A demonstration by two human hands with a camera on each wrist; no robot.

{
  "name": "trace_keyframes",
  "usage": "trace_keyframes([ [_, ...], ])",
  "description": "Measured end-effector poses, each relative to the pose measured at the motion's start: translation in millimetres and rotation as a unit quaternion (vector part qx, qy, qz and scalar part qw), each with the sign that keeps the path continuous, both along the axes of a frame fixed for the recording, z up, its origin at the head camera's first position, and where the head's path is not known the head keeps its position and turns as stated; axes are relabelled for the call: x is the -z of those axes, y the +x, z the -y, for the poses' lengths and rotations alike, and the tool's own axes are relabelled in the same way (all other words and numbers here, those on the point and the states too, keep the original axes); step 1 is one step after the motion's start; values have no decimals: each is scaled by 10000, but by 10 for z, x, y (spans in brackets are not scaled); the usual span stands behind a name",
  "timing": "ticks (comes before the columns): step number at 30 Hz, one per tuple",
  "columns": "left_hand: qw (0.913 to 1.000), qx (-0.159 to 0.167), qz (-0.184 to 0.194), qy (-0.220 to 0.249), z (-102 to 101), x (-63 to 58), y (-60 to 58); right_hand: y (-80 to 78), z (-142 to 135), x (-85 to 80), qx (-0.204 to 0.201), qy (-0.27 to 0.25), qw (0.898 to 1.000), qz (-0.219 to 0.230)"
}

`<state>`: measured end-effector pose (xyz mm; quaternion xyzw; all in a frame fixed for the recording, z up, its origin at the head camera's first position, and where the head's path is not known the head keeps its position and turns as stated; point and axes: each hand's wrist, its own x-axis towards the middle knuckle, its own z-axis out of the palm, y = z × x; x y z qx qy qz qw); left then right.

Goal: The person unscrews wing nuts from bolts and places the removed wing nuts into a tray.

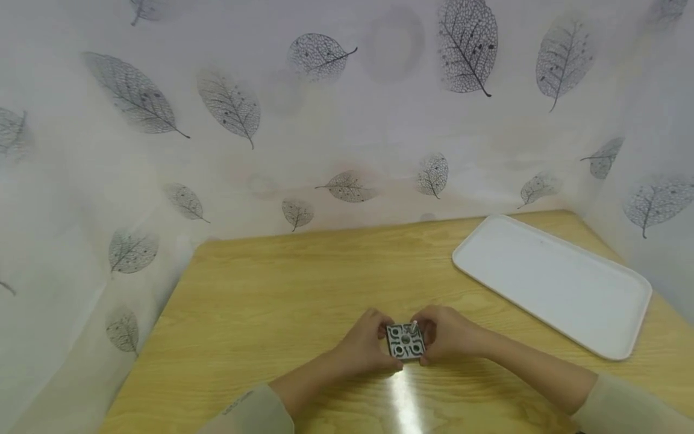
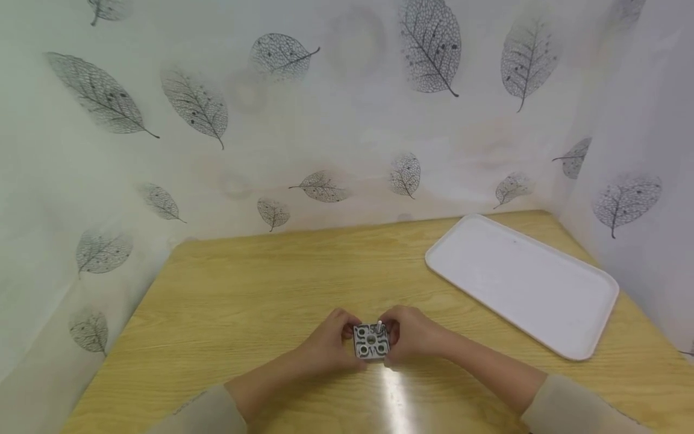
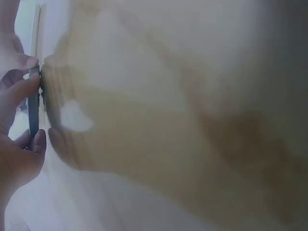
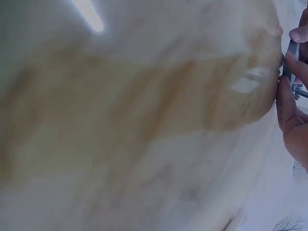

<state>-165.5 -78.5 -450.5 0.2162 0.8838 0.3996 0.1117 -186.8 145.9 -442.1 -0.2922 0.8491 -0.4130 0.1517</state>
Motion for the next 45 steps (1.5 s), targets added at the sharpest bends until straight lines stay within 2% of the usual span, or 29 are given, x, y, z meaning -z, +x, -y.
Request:
trace_keyframes([
  [3,9998,105,-194,-17,19,-46,-22,2,-29,21,43,-21,9998,-181],
  [8,9977,360,-536,213,44,-169,-43,0,-64,12,161,-284,9989,-340],
  [11,9923,591,-1020,373,60,-242,-49,1,-65,-9,311,-395,9985,-206],
  [13,9860,670,-1447,480,63,-282,-57,-1,-63,-17,376,-570,9977,-26],
  [16,9722,748,-2099,726,52,-321,-83,-1,-50,-32,440,-1149,9911,500],
  [18,9642,720,-2345,1005,37,-344,-95,-3,-42,-44,379,-1641,9822,827],
  [20,9586,701,-2433,1306,19,-367,-105,3,-34,-67,308,-2040,9721,1119],
  [25,9549,585,-2158,1951,-19,-437,-95,22,6,-138,196,-2602,9529,1548],
  [29,9541,643,-1768,2330,-49,-478,-79,42,32,-188,261,-2879,9394,1843],
  [32,9521,563,-1416,2649,-75,-496,-52,65,37,-219,296,-3007,9324,1983],
  [35,9454,351,-1095,3051,-104,-517,-7,91,49,-247,201,-3062,9313,1963],
  [38,9354,273,-949,3396,-133,-546,38,114,75,-276,83,-3007,9360,1828],
  [45,9202,365,-1099,3739,-151,-598,74,142,103,-328,-103,-3006,9402,1599],
])
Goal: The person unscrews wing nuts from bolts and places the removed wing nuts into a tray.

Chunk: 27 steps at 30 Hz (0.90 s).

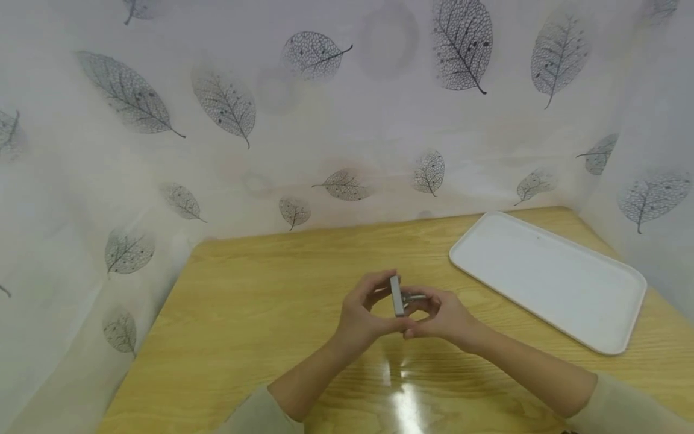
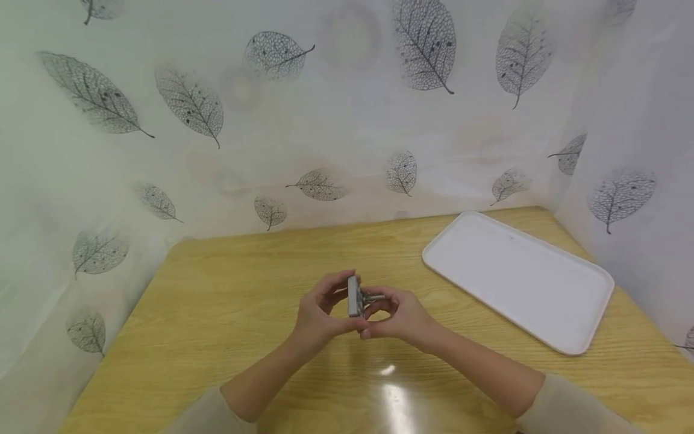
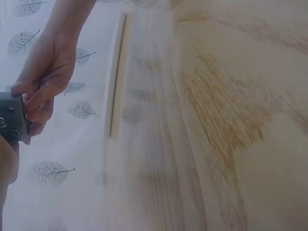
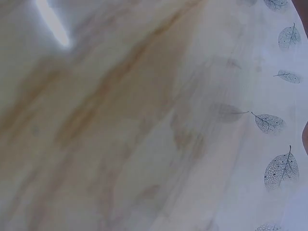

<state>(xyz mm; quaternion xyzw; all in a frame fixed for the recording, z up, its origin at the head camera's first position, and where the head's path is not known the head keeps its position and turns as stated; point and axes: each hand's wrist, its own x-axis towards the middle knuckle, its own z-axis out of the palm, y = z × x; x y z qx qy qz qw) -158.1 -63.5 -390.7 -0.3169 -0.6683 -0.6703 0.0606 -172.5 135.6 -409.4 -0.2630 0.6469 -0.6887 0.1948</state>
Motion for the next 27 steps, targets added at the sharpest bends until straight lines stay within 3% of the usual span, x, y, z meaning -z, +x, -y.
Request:
trace_keyframes([
  [9,9994,8,-196,274,10,-17,6,-32,-27,-68,-41,-75,9967,-813],
  [14,9994,-4,-187,291,28,-20,8,-52,-88,-116,301,-38,9905,-1341],
  [20,9970,197,-636,382,47,7,-11,-59,-139,-176,549,-123,9840,-1690],
  [24,9960,243,-712,481,43,10,-21,-68,-126,-188,593,-212,9748,-2140],
  [27,9956,273,-701,556,37,9,-27,-82,-99,-188,594,-215,9623,-2647],
])
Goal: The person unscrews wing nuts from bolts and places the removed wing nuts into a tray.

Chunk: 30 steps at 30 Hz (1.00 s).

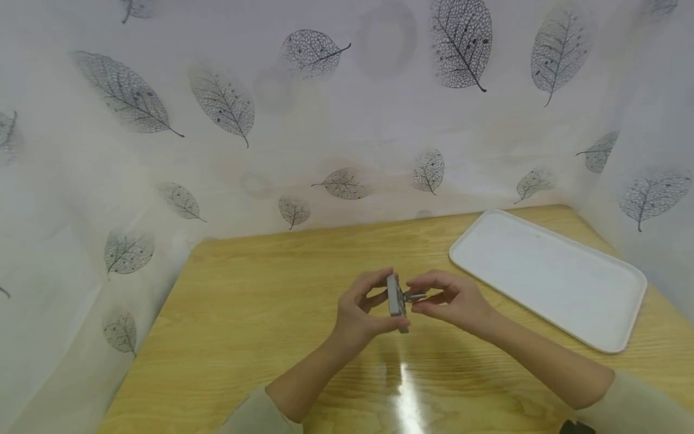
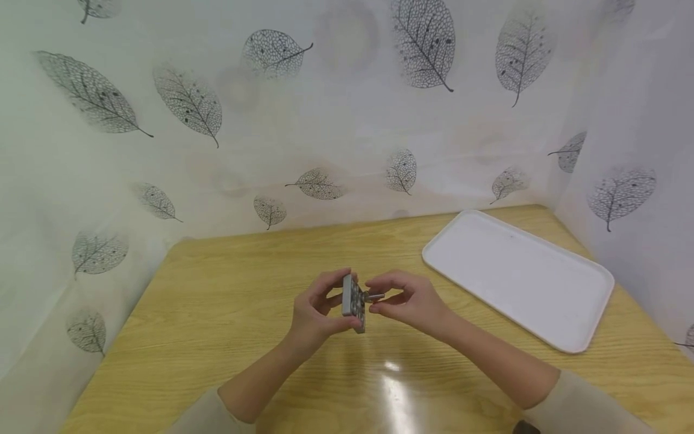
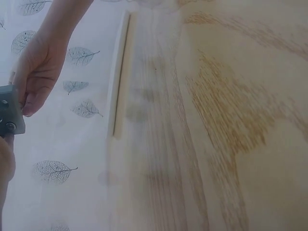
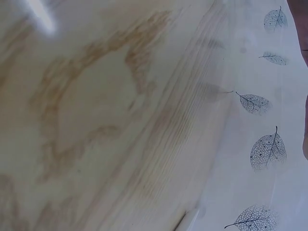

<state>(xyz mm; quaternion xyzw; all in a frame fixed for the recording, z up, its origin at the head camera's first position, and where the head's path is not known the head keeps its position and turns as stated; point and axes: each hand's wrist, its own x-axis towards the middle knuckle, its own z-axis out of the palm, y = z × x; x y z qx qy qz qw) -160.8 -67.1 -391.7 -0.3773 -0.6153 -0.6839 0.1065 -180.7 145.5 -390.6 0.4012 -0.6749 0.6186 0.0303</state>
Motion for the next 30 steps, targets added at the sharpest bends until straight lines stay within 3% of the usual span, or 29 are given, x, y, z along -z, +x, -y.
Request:
trace_keyframes([
  [4,10000,20,-15,18,-7,1,-2,-7,37,1,200,143,9981,-564],
  [10,10000,-10,60,-30,-17,1,1,-2,65,10,476,290,9972,-492],
  [18,9994,-66,314,-144,-29,7,2,31,100,-3,689,394,9960,420],
  [30,9954,88,950,-111,-24,9,23,87,141,-54,664,109,9818,1777],
])
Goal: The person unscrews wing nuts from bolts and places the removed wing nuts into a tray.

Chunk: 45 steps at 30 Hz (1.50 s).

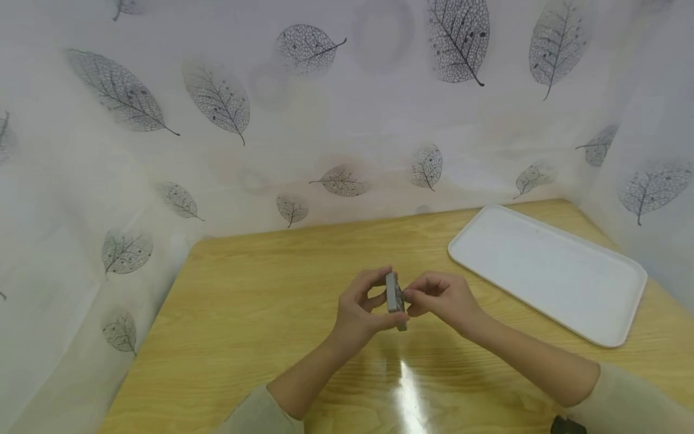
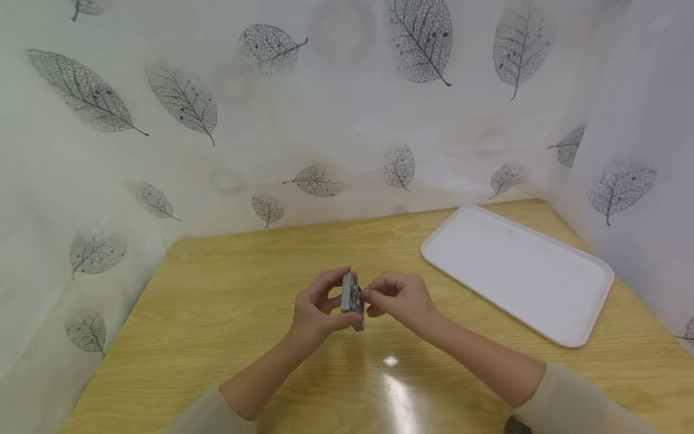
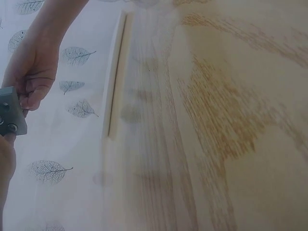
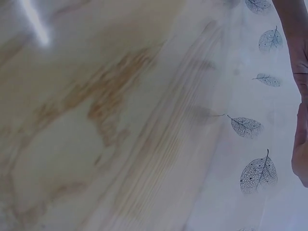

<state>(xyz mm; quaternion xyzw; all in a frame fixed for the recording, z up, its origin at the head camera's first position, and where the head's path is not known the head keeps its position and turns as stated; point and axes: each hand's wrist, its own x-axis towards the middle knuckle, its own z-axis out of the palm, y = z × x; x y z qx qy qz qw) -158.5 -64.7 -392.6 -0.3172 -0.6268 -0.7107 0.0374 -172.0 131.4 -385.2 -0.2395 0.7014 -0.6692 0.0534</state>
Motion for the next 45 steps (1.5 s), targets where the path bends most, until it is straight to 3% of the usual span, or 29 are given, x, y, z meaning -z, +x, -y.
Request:
trace_keyframes([
  [7,9997,43,213,68,6,-1,1,18,23,-24,174,2,9984,531],
  [12,9997,-34,242,27,8,-9,5,-1,7,-34,-22,218,9984,512],
  [17,9994,-175,288,7,8,-16,-3,-29,-22,-1,-312,471,9984,-64],
  [22,9995,-158,255,-9,10,-10,-11,-42,-30,36,-295,641,9955,-627],
  [25,9994,-125,313,-41,17,-15,-12,-63,-41,74,-318,831,9852,-1466],
  [28,9991,-103,406,-74,25,-18,-13,-87,-50,105,-295,908,9685,-2298],
  [31,9990,-99,425,-95,27,-21,-14,-92,-48,108,-249,843,9646,-2485],
  [35,9994,-155,286,-110,28,-35,-15,-69,-34,83,-43,943,9729,-2111],
  [40,9995,-269,151,-77,35,-52,-23,-53,-33,36,55,1046,9899,-953],
  [45,9993,-328,171,-97,42,-42,-34,-67,-43,18,-172,906,9957,-25],
])
